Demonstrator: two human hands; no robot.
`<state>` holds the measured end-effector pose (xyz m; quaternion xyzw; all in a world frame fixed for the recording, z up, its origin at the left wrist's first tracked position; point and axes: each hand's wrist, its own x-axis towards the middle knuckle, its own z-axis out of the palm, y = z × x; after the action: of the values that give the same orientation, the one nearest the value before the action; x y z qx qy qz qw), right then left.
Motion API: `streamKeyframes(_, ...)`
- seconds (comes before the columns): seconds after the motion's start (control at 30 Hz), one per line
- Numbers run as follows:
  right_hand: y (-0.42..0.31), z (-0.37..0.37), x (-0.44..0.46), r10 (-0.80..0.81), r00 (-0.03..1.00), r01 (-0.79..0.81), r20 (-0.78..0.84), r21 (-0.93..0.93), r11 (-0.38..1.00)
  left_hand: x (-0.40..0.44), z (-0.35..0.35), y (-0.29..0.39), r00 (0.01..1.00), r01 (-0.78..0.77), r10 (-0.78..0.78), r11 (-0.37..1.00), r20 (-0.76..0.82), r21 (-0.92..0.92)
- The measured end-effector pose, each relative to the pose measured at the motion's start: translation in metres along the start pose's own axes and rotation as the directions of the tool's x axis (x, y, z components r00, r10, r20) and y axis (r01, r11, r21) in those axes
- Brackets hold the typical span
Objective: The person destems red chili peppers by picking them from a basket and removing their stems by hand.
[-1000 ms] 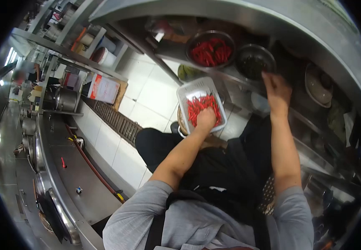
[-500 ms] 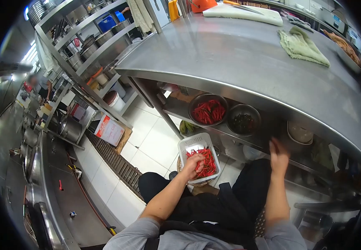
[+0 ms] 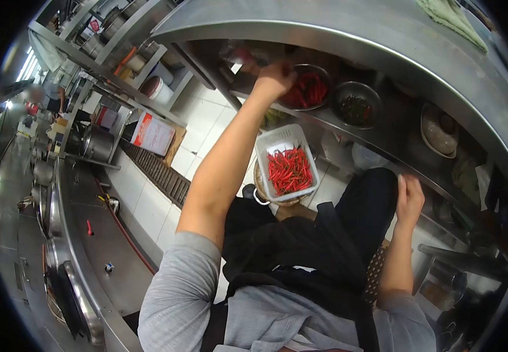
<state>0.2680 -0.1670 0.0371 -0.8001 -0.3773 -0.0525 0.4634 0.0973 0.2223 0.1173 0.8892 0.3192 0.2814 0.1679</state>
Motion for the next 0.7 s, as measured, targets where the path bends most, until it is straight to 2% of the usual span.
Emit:
streamKeyframes(0.03,-0.013,0.006,0.009,-0.041,0.999,0.041,-0.002,0.085,0.996,0.008,0.003,-0.001,0.995,-0.086,0.069,0.964,0.076,0.252)
streamKeyframes(0.1,-0.040,0.017,0.017,-0.097,0.995,0.088,0.031,0.207,0.974,0.018,0.012,-0.004,0.955,-0.090,-0.036,0.911,0.293,0.402)
streamKeyframes(0.17,-0.035,0.040,0.014,-0.148,0.974,0.099,0.171,0.265,0.959,0.001,0.001,0.010,0.955,-0.113,-0.013,0.908,0.297,0.404)
streamKeyframes(0.23,-0.034,0.059,0.003,-0.184,0.925,0.150,0.332,0.124,0.981,-0.024,-0.004,0.007,0.990,-0.130,0.133,0.990,-0.049,0.049)
streamKeyframes(0.3,-0.035,0.059,0.000,-0.147,0.920,0.114,0.364,0.111,0.987,-0.058,-0.006,-0.005,0.993,0.027,-0.026,1.000,-0.117,0.006)
streamKeyframes(0.37,-0.033,0.056,0.003,-0.108,0.928,0.015,0.357,0.253,0.967,-0.098,0.004,-0.028,0.947,0.316,-0.313,0.948,0.071,-0.040)
streamKeyframes(0.4,-0.029,0.057,0.003,-0.116,0.942,0.003,0.316,0.339,0.941,-0.117,0.020,-0.044,0.928,0.340,-0.334,0.940,0.167,-0.010)
streamKeyframes(0.43,-0.029,0.059,0.003,-0.112,0.940,-0.005,0.323,0.339,0.941,-0.136,0.036,-0.057,0.898,0.362,-0.355,0.932,0.259,0.021)
streamKeyframes(0.5,-0.031,0.062,0.005,0.065,0.940,-0.199,0.335,0.383,0.902,-0.163,0.063,-0.061,0.834,0.335,-0.332,0.939,0.442,0.073)
streamKeyframes(0.57,-0.033,0.065,0.007,0.045,0.935,-0.179,0.353,0.360,0.916,-0.181,0.106,-0.081,0.819,0.279,-0.304,0.952,0.486,0.124)
streamKeyframes(0.63,-0.038,0.067,0.007,-0.090,0.929,-0.020,0.360,0.290,0.957,-0.188,0.132,-0.081,0.810,0.266,-0.287,0.957,0.512,0.116)
streamKeyframes(0.7,-0.041,0.066,0.006,-0.074,0.923,-0.016,0.377,0.231,0.973,-0.189,0.150,-0.077,0.819,0.266,-0.385,0.912,0.426,0.312)
